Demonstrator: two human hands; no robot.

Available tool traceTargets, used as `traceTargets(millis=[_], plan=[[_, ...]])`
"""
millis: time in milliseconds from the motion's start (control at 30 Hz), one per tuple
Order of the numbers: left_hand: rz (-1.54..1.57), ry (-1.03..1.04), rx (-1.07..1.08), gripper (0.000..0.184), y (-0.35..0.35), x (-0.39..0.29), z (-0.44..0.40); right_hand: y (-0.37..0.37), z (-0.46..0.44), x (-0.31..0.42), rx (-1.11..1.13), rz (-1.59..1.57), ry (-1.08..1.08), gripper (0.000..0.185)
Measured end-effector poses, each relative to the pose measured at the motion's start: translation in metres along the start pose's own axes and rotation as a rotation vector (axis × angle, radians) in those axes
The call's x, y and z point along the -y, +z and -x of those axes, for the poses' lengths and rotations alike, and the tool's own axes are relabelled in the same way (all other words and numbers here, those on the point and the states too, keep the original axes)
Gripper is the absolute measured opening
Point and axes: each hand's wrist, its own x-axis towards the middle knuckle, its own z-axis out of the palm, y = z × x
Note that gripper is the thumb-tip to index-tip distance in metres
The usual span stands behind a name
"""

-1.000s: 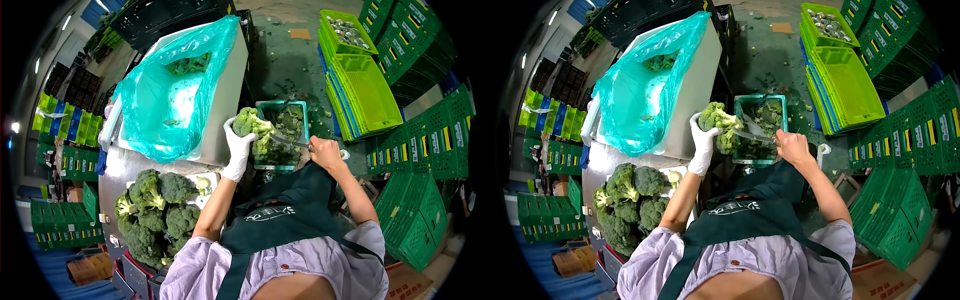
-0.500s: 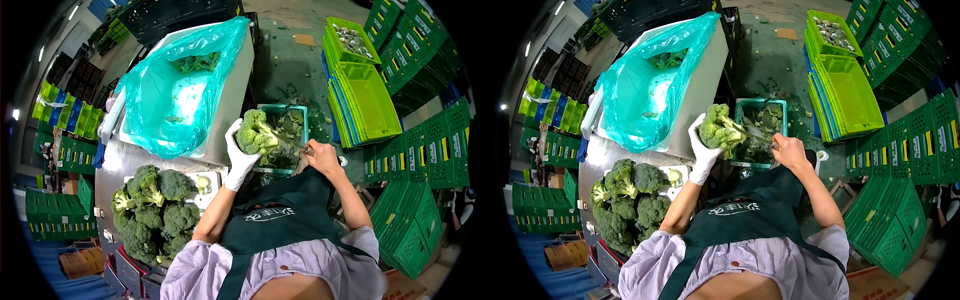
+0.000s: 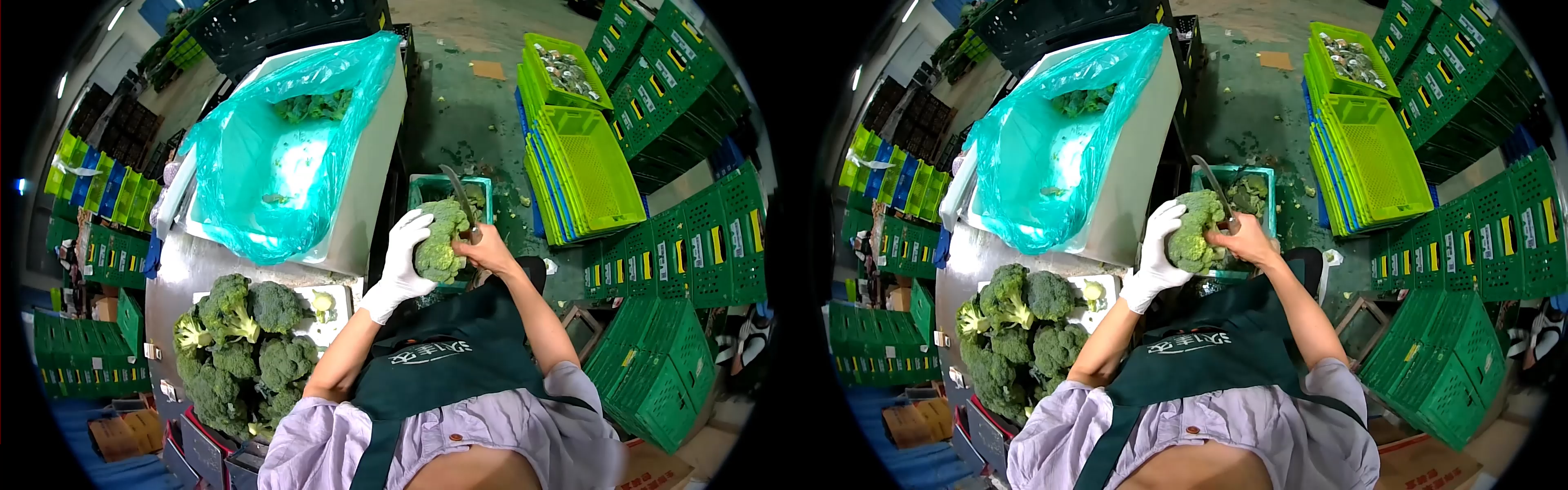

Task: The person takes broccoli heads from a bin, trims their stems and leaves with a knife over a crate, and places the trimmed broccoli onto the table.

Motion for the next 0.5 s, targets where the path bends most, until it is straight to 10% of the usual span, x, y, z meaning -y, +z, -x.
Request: traceTargets(millis=[200,500], plan=[[0.072,-0.415,0.359,0.088,-0.021,-0.012,-0.024,0.012,-0.005,-0.03,-0.111,-0.275,0.155,0.014],[0.808,-1.259,0.061,0.073,-0.037,0.022,0.011,0.001,-0.004,-0.04,-0.026,-0.308,0.294,0.039]])
